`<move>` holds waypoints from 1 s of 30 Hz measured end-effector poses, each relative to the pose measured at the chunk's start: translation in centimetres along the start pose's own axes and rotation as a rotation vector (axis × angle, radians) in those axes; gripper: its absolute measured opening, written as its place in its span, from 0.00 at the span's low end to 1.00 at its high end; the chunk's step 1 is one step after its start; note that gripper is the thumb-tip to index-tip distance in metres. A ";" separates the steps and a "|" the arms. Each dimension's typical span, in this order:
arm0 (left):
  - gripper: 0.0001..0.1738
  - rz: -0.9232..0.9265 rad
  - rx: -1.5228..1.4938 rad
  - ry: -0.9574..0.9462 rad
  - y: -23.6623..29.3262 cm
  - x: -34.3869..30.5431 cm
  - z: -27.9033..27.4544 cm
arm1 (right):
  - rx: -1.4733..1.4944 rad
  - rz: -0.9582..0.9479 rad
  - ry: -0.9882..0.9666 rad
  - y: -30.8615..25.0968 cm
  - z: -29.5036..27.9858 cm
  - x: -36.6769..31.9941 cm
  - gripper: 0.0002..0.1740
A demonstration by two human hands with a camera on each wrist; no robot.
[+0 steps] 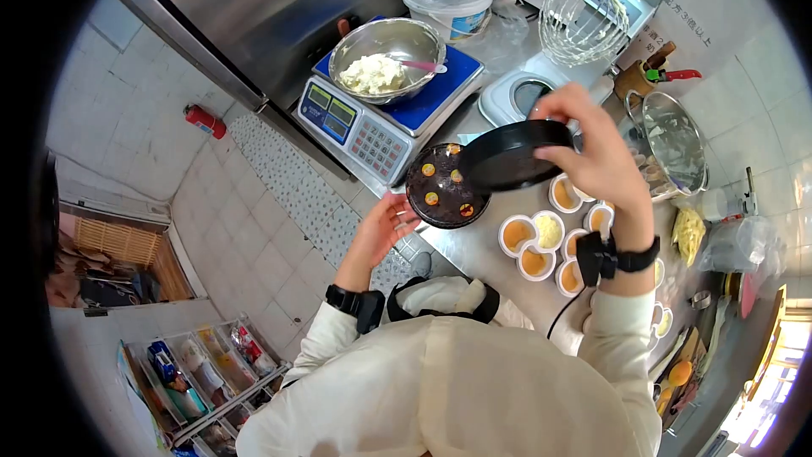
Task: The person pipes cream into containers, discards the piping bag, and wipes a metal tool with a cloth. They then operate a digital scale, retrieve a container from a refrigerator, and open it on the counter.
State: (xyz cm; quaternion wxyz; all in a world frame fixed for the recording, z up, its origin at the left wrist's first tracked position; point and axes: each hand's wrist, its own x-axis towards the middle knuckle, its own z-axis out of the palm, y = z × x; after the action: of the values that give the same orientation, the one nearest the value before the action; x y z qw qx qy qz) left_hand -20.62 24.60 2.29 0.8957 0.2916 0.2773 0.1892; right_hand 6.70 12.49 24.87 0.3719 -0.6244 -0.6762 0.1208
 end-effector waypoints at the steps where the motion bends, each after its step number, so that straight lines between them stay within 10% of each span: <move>1: 0.21 0.017 0.033 0.071 -0.1 -0.6 1.5 | -0.021 0.045 0.115 0.2 -0.2 -1.4 0.19; 10: 0.11 0.084 0.278 0.257 -1.6 0.4 3.4 | -0.383 0.094 0.569 3.1 3.7 -9.0 0.19; 22: 0.36 0.775 0.140 0.568 6.5 -17.2 -1.6 | -0.418 -0.189 0.213 6.1 17.5 -4.7 0.16; 30: 0.32 1.034 0.124 0.842 9.2 -20.4 -8.2 | -0.517 0.166 0.117 6.7 24.0 -5.4 0.22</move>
State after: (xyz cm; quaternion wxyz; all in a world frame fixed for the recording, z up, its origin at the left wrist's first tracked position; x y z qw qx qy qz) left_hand -43.01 24.80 10.43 0.4867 0.3391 0.4380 0.6755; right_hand -4.24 15.95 2.06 0.2274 -0.7578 -0.6085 -0.0621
